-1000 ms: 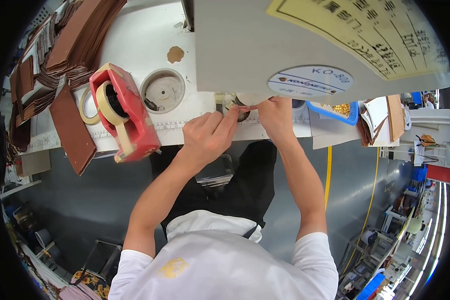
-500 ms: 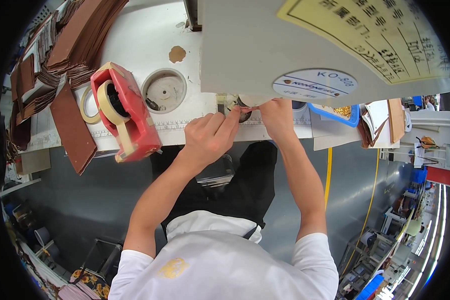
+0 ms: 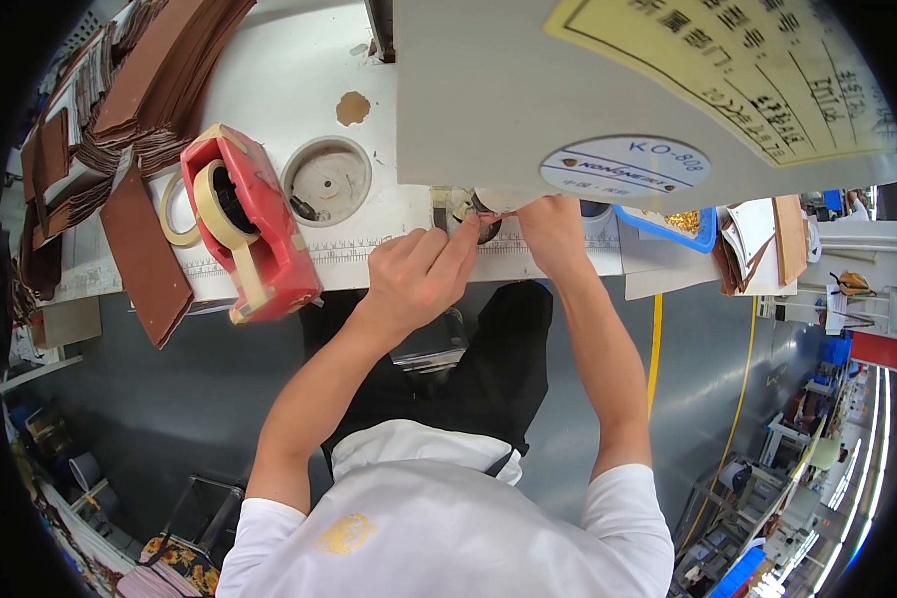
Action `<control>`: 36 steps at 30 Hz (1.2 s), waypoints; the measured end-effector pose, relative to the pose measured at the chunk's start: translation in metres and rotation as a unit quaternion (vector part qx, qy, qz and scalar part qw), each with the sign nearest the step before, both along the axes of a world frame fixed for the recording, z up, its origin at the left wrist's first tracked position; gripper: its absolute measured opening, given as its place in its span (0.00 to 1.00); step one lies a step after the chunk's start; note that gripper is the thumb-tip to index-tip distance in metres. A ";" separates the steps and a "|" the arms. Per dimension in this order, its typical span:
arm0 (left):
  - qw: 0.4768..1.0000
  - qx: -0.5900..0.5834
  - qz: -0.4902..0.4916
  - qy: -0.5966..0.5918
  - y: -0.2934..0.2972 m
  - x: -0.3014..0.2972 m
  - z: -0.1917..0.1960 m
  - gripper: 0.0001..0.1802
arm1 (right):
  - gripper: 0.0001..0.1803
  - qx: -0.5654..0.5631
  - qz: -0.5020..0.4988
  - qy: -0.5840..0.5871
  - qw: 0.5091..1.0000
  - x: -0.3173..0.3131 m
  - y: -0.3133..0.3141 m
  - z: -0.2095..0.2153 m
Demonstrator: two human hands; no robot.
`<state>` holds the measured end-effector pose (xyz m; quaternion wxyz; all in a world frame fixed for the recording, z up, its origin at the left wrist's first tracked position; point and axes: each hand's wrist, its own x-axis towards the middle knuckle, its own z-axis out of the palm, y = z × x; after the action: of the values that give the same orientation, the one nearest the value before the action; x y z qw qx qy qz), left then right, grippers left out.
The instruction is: Attaching metal grommets to leather strips using a punch machine and managing a tape dispenser.
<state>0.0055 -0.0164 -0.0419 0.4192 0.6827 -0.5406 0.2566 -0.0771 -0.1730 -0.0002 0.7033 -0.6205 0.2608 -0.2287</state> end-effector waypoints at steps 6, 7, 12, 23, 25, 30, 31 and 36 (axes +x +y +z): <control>1.000 -0.002 0.004 -0.009 -0.001 0.000 -0.004 0.15 | 0.06 -0.019 -0.011 0.005 1.000 0.002 -0.009 -0.011; 1.000 -0.001 0.004 -0.009 -0.001 0.000 -0.005 0.15 | 0.06 -0.015 -0.016 0.007 1.000 0.002 -0.009 -0.011; 1.000 0.003 -0.001 -0.007 -0.001 -0.001 -0.005 0.15 | 0.11 -0.062 0.021 0.051 0.997 -0.005 -0.022 -0.022; 1.000 0.024 0.000 -0.013 0.003 0.000 -0.002 0.17 | 0.16 -0.135 0.065 0.145 0.978 0.002 -0.029 -0.016; 0.999 0.030 -0.001 -0.014 0.002 -0.001 -0.003 0.18 | 0.09 -0.136 0.019 0.086 0.987 0.010 -0.021 -0.008; 1.000 0.005 -0.004 -0.013 -0.001 0.000 0.000 0.15 | 0.07 -0.154 0.031 0.089 0.983 0.013 -0.023 -0.010; 1.000 0.005 -0.004 -0.013 -0.002 0.000 0.000 0.15 | 0.07 -0.170 0.038 0.085 0.981 0.014 -0.023 -0.009; 1.000 0.009 -0.007 -0.011 0.000 0.000 -0.001 0.16 | 0.06 -0.162 0.052 0.091 0.981 0.017 -0.024 -0.010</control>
<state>0.0056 -0.0166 -0.0429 0.4086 0.6800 -0.5523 0.2562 -0.0597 -0.1970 -0.0104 0.5779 -0.7569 0.2512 -0.1737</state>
